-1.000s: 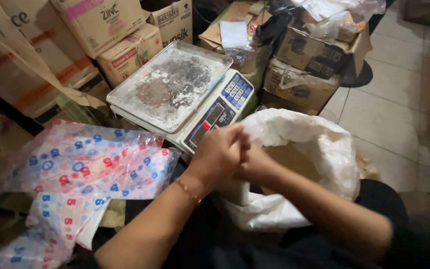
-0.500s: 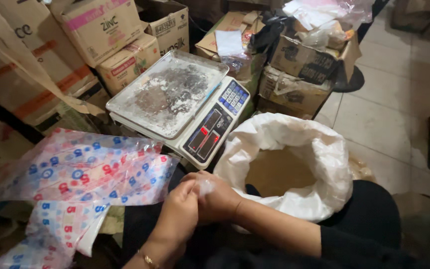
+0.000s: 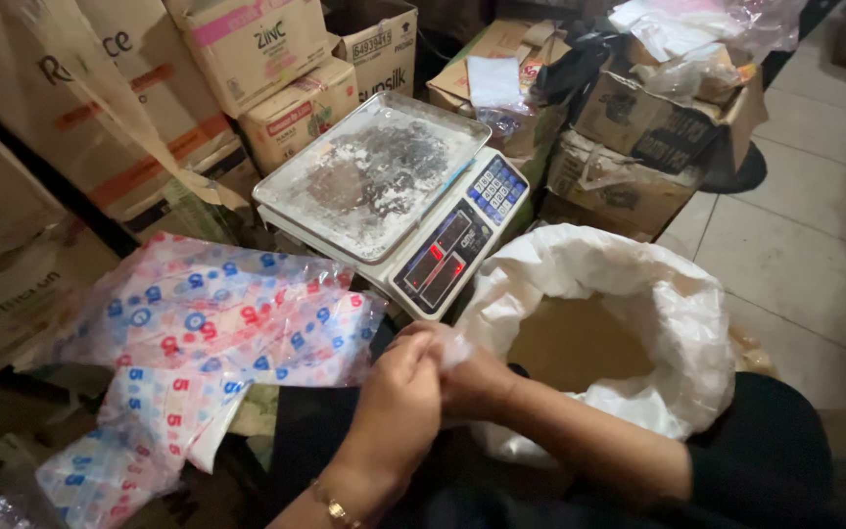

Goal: The person scoops a light-colored powder from a large sack into small plastic bags using a blue scoop, weighs each bag on a digital scale, and ties the bags shut. The process is repeated multiple times in a cluttered storage area.

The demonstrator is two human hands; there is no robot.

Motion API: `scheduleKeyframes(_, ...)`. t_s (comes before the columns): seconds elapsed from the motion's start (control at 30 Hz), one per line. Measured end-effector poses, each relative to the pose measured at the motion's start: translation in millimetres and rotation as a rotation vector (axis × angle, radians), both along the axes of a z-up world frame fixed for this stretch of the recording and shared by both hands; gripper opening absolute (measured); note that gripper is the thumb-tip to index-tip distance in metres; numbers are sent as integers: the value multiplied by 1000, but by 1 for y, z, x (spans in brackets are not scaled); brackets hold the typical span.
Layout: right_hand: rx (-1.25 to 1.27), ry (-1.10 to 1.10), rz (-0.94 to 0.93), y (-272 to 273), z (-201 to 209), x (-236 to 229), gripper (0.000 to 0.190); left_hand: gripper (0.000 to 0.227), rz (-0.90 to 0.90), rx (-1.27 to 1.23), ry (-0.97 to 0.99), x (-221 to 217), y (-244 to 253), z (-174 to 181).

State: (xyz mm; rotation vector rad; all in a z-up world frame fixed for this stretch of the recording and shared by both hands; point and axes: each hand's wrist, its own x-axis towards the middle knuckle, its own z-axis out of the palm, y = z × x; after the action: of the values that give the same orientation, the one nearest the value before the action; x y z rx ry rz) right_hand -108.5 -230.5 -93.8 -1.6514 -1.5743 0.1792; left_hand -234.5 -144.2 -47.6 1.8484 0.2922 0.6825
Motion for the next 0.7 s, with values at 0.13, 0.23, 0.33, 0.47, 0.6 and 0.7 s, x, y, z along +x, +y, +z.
scheduleKeyframes(0.13,31,560,-13,-12,12,22,38,23,-109,64,43,29,5,56)
scheduleKeyframes(0.23,203,860,15,-6,40,46,35,24,-128,127,-33,53,18,92)
scheduleKeyframes(0.33,312,861,24,17,93,77,32,23,-37,316,-333,87,43,126)
scheduleKeyframes(0.47,228,554,-41,57,180,101,25,28,-237,96,-477,122,94,167)
scheduleKeyframes(0.6,248,543,6,102,242,115,37,50,-372,-57,-429,136,160,182)
scheduleKeyframes(0.7,204,639,24,134,264,140,42,81,-177,289,-400,137,199,160)
